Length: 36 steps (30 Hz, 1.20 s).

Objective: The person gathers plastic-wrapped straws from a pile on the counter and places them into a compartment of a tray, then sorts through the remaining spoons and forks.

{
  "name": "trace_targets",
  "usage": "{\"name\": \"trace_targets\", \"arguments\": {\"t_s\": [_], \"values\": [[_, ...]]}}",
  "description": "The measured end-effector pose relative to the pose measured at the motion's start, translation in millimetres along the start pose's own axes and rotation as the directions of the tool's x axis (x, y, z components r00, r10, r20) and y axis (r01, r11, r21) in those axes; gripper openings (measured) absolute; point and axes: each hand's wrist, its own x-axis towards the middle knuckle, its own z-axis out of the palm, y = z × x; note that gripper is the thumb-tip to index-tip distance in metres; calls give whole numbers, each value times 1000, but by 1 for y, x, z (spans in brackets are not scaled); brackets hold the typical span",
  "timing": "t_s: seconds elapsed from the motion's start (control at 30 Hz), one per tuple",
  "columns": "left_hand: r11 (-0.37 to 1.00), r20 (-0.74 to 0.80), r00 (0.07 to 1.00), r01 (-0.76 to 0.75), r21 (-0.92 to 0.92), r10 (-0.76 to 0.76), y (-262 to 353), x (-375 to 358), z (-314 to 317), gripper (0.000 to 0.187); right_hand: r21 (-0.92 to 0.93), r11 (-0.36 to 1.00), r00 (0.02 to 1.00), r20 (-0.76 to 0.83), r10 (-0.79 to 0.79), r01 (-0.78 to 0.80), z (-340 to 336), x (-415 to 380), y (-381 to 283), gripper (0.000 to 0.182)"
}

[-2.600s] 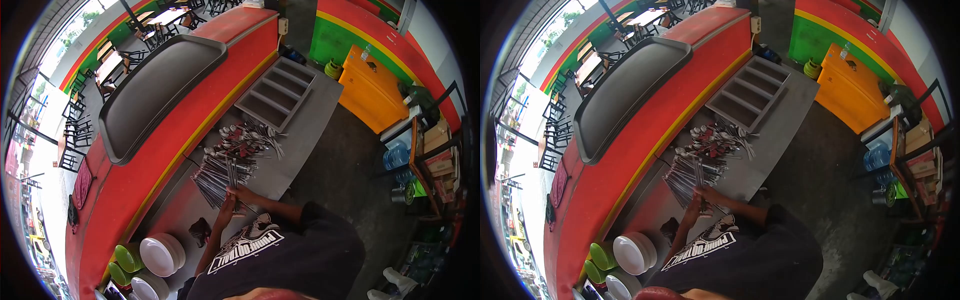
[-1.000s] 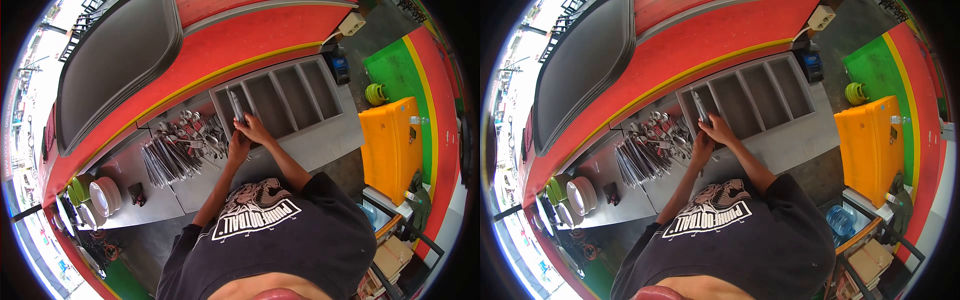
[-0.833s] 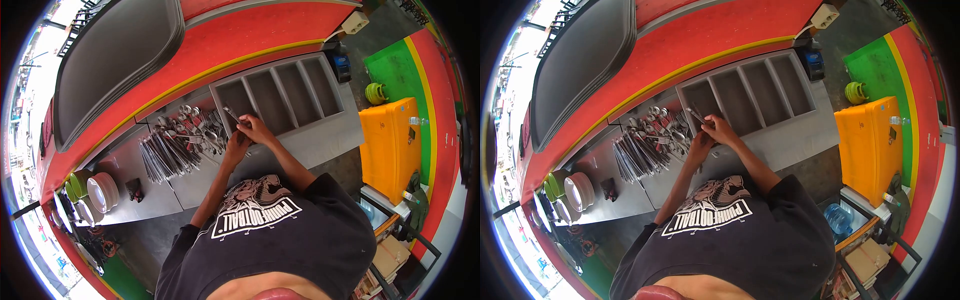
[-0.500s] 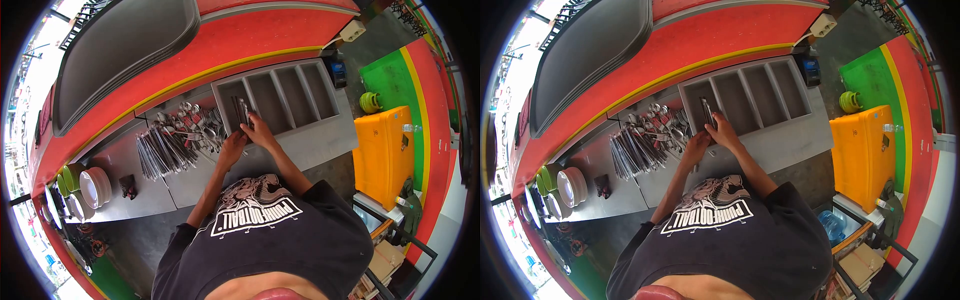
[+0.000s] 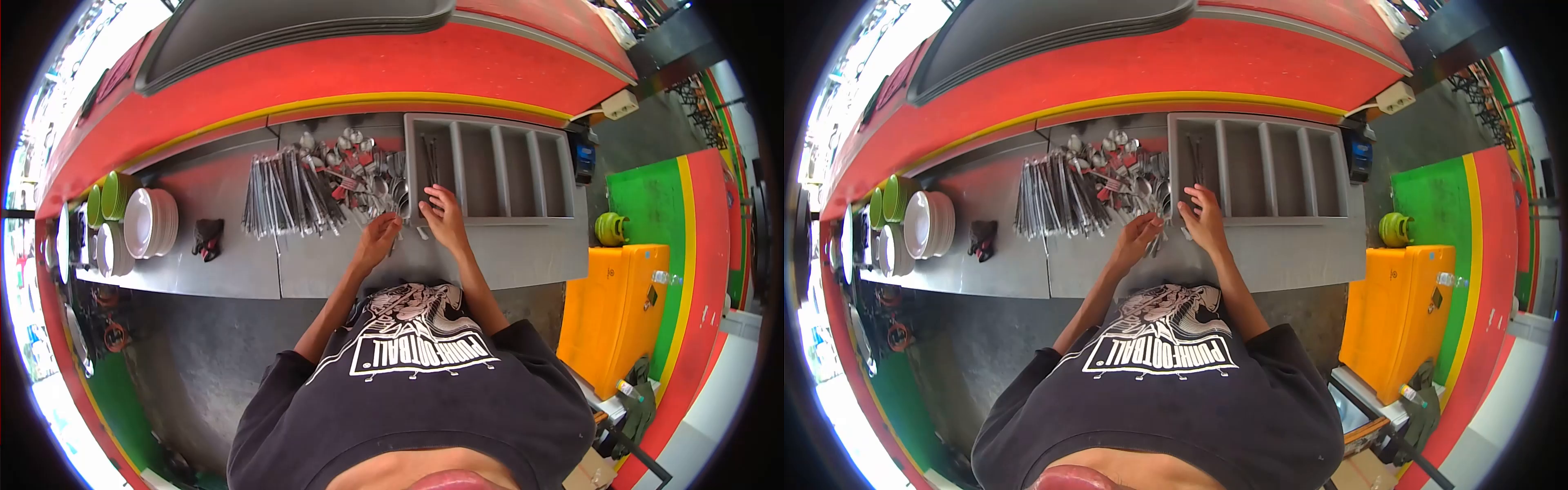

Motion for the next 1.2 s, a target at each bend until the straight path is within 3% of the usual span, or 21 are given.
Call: {"name": "trace_targets", "arguments": {"t_s": [0.13,0.23,0.37,0.47,0.57,0.7,0.83,0.87,0.93,1.03,1.13,1.2], "values": [[1000,-113,993,11,-21,-14,-23,-23,-29,47,136,990,999,16,-38,36,15,-9,-14,27],[996,-207,978,19,-88,-37,-35,-43,-49,45,261,964,996,90,20,-43,34,-12,-23,25],[982,-346,933,32,-184,-95,-24,-64,-69,43,303,952,983,180,-23,-34,69,-16,-28,22],[983,-430,897,26,-180,-102,-22,-73,-87,43,295,955,963,264,-42,-39,97,-20,-31,21],[973,-497,862,-17,-232,-103,-25,-77,-109,40,230,963,919,391,43,-143,118,-23,-42,23],[950,-632,773,-156,-269,-52,-27,-82,-149,37,311,944,926,378,-13,-114,159,-28,-27,20],[943,-761,648,-242,-228,-18,-42,-64,-213,35,151,988,925,375,-66,10,195,-19,-8,23],[962,-781,624,-218,-166,7,-50,-56,-232,34,158,987,915,402,-34,-33,201,-15,-19,23],[988,-820,552,-69,138,153,-46,-45,-264,28,154,982,892,452,26,-107,219,-11,-41,24],[819,-733,478,49,572,484,-55,-19,-310,27,158,975,864,500,59,-158,260,5,-61,26],[704,-704,488,227,673,515,-31,-13,-326,33,145,979,845,532,45,-144,310,24,-73,28],[735,-692,553,195,649,464,-36,-3,-340,38,113,985,826,563,43,-128,342,34,-83,30]]}}
